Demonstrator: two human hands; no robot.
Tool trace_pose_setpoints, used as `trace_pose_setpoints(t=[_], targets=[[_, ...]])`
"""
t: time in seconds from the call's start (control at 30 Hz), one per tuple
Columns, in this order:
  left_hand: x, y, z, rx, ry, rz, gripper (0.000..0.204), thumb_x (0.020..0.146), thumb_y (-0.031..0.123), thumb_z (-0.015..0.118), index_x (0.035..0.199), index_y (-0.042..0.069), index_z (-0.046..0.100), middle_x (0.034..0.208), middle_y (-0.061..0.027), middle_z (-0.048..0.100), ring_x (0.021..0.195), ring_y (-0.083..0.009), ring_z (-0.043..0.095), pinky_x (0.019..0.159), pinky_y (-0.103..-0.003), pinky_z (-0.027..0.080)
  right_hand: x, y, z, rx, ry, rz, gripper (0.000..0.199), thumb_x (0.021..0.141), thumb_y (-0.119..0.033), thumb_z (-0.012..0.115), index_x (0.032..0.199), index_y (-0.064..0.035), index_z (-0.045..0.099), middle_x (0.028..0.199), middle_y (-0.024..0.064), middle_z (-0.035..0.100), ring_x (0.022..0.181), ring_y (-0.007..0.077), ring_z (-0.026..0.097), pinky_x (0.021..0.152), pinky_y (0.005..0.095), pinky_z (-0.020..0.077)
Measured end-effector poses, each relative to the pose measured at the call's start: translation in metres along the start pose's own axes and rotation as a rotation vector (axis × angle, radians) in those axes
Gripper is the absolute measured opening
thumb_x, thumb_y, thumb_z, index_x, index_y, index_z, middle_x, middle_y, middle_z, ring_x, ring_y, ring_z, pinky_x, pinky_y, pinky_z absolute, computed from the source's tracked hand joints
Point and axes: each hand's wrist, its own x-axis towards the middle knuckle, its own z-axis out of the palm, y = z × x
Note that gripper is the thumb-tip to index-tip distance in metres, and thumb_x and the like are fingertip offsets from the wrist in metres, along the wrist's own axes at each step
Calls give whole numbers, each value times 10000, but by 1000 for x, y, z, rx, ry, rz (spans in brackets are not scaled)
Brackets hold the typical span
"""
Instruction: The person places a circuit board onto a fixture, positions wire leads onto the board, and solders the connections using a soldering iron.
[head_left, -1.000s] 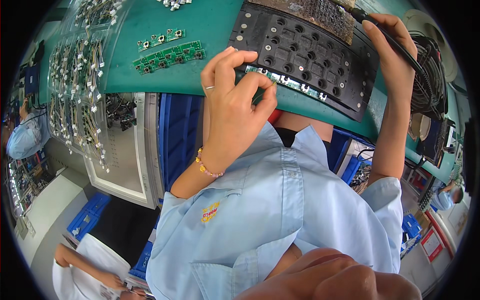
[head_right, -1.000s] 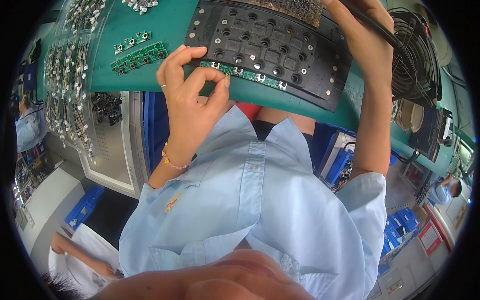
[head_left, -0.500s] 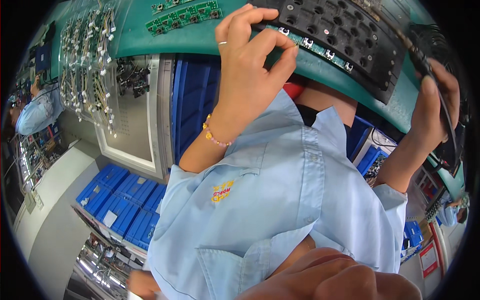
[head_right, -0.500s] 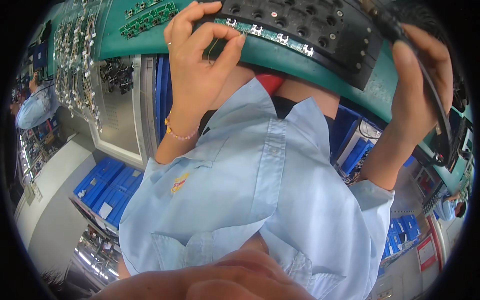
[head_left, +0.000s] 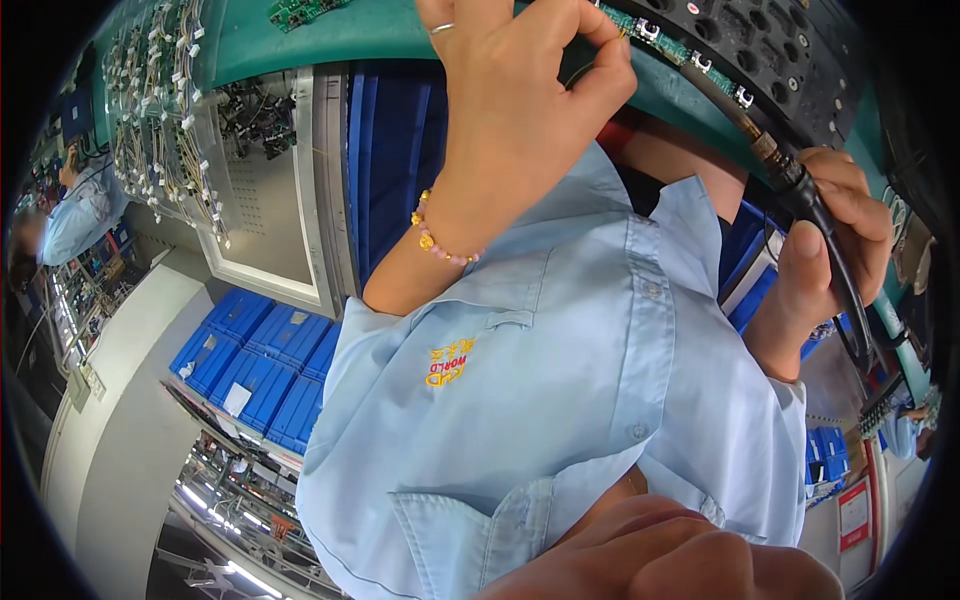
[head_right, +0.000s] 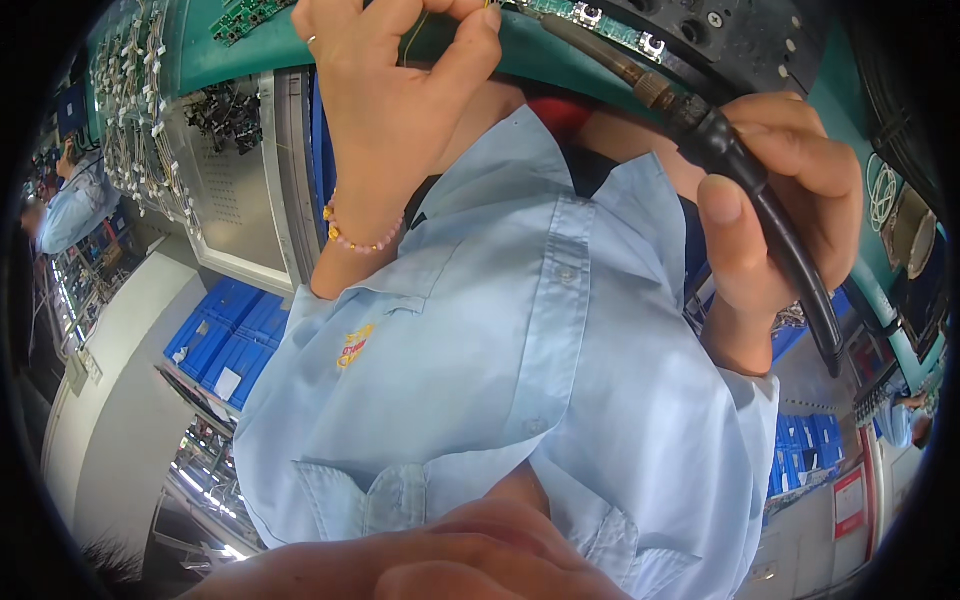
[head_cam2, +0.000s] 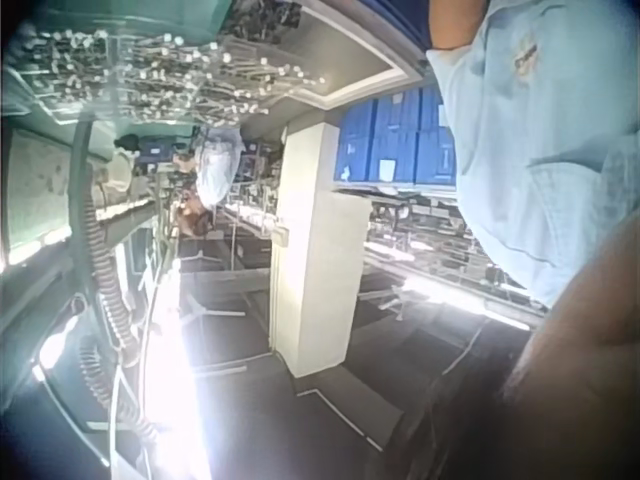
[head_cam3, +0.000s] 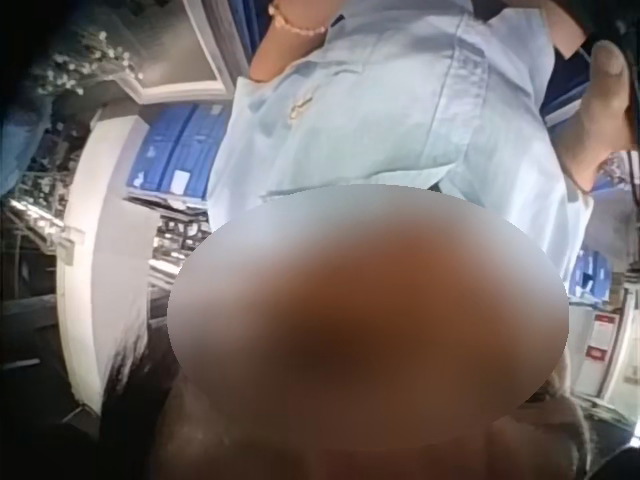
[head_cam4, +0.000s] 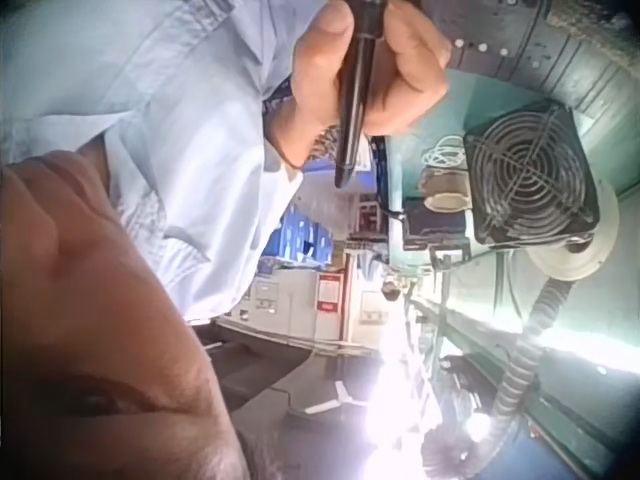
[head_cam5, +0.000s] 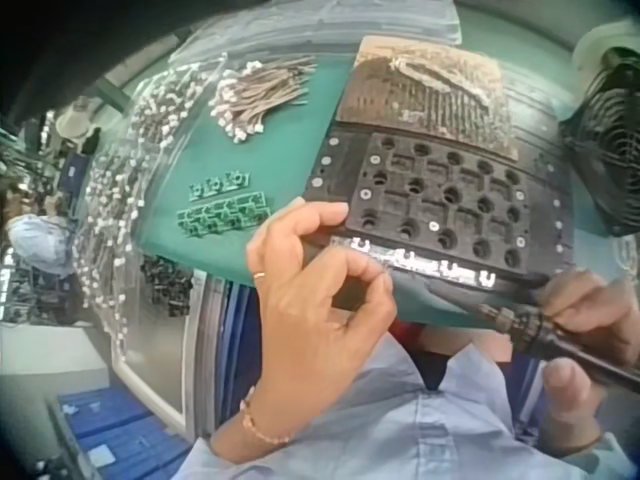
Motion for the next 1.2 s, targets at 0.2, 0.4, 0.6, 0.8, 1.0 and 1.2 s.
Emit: trace_pose_setpoints(t=[0.2,0.4,0.6,0.8,1.0,1.2], targets=[[-3,-10,8,-34,90,90,97,677,76,694,732,78,614,1160,-135,519,1139,-343,413,968,-425,293,2,-1,5,-73,-39,-8,296,787,-61,717,960,79,521,881,248,616,755,217,616,682,260,488],[-3,-11,6,-4,67,101,94,681,75,692,734,77,615,1156,-135,522,1136,-333,416,964,-424,293,3,-3,7,-112,-44,27,302,775,-35,729,958,95,527,912,256,618,769,212,624,691,254,493],[-2,-11,4,-19,60,108,89,684,71,688,734,76,614,1157,-137,520,1134,-333,411,967,-422,288,3,-3,7,-106,-53,46,299,765,-5,725,958,110,528,932,261,616,791,217,643,724,249,507],[-1,-10,4,-68,93,103,87,684,68,686,730,78,612,1157,-136,518,1136,-333,406,963,-426,291,5,-4,7,-144,-67,36,296,764,12,713,974,115,531,931,265,615,798,224,636,730,262,505],[-2,-10,0,4,32,98,94,685,67,690,742,82,616,1163,-135,512,1143,-336,407,970,-433,288,1,1,0,-27,-9,8,285,769,24,693,990,109,535,913,272,612,786,225,613,713,272,495],[-4,-8,-2,-8,-11,60,92,719,87,691,779,86,622,1177,-140,504,1174,-352,396,991,-442,274,0,1,0,-17,1,15,281,769,23,691,988,103,535,915,272,613,777,219,607,704,269,491]])
